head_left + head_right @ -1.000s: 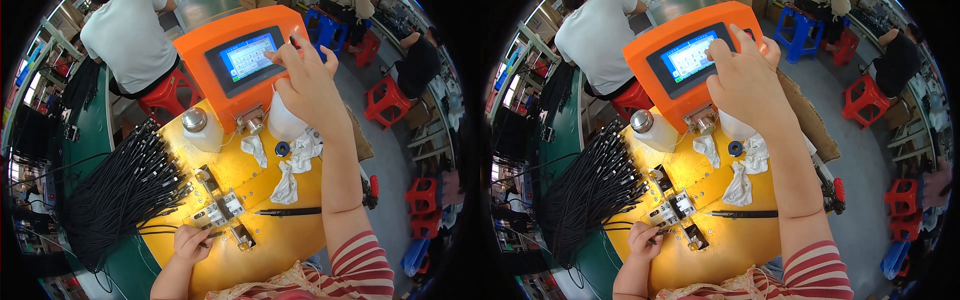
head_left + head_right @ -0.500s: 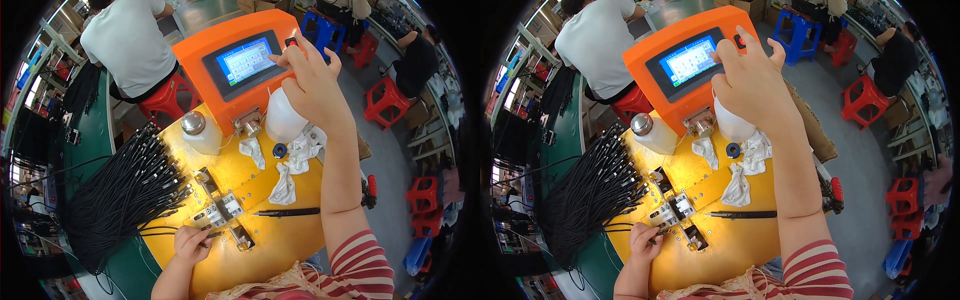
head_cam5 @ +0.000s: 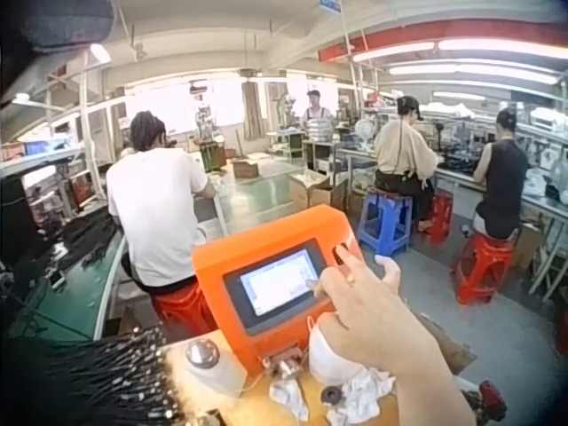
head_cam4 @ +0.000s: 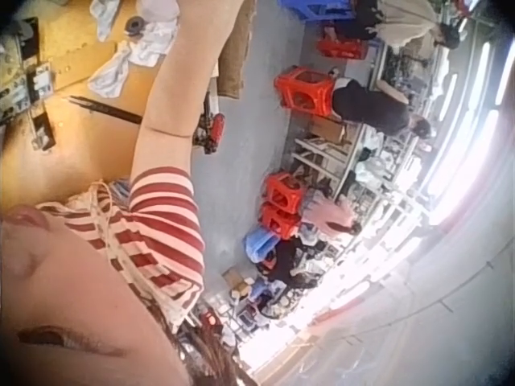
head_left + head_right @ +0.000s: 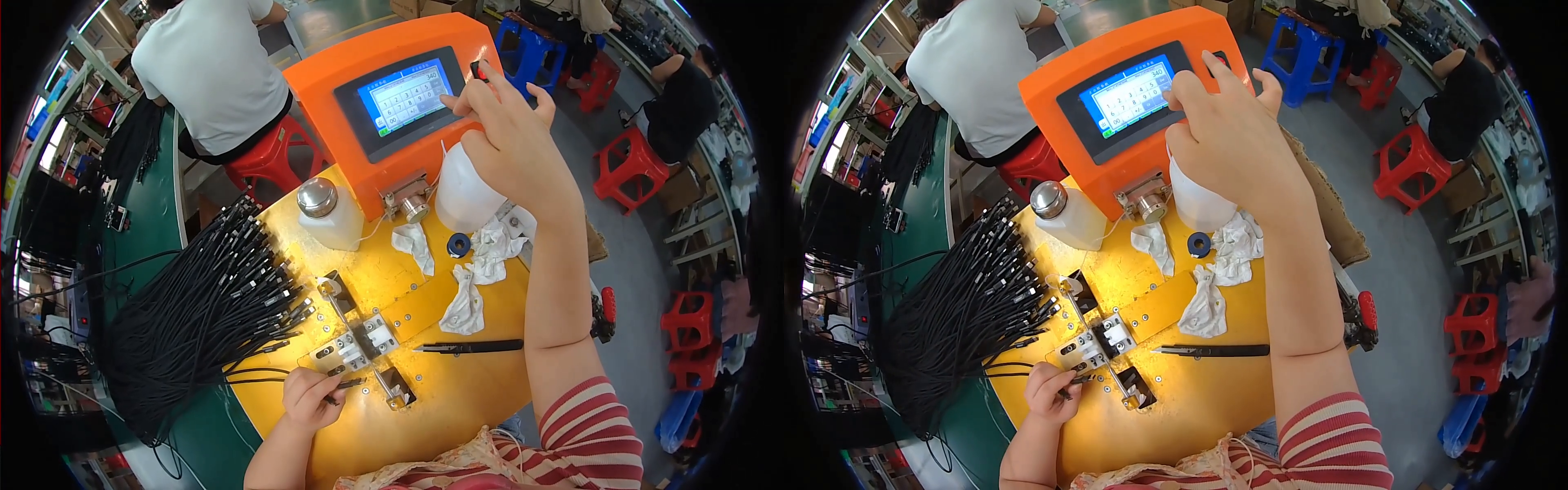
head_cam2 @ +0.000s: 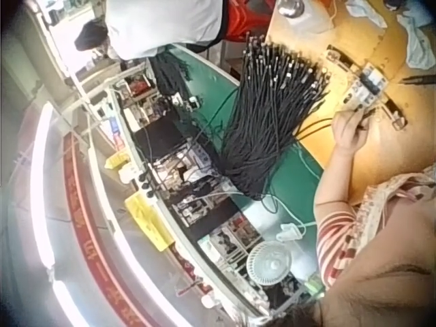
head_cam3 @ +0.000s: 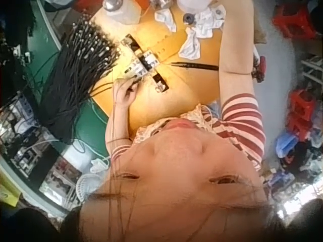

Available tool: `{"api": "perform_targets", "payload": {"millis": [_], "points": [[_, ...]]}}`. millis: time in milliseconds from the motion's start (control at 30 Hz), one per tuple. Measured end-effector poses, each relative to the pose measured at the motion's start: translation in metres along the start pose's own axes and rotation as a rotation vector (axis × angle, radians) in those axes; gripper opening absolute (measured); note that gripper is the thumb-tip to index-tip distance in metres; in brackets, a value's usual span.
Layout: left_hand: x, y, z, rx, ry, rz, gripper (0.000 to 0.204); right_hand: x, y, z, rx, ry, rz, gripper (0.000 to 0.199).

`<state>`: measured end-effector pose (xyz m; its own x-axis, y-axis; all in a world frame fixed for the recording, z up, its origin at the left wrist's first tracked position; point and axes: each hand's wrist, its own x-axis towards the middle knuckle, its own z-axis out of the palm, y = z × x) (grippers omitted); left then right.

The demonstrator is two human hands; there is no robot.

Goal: The recorder is processing black cables using a specialized machine at a factory workstation.

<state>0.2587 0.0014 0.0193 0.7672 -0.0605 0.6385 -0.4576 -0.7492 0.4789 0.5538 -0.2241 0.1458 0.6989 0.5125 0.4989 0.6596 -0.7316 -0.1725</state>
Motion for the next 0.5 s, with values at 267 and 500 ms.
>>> {"api": "perform_targets", "payload": {"millis": [267,500], "points": [[0.001,0.001,0.0,0.011,0.004,0.007,0.023,-0.001,0.002,0.001,-0.009,0.013,-0.008,0.024],[0.0,0.001,0.0,-0.004,0.01,0.002,0.024,-0.002,0.0,-0.009,0.03,0.002,0.033,0.023]]}}
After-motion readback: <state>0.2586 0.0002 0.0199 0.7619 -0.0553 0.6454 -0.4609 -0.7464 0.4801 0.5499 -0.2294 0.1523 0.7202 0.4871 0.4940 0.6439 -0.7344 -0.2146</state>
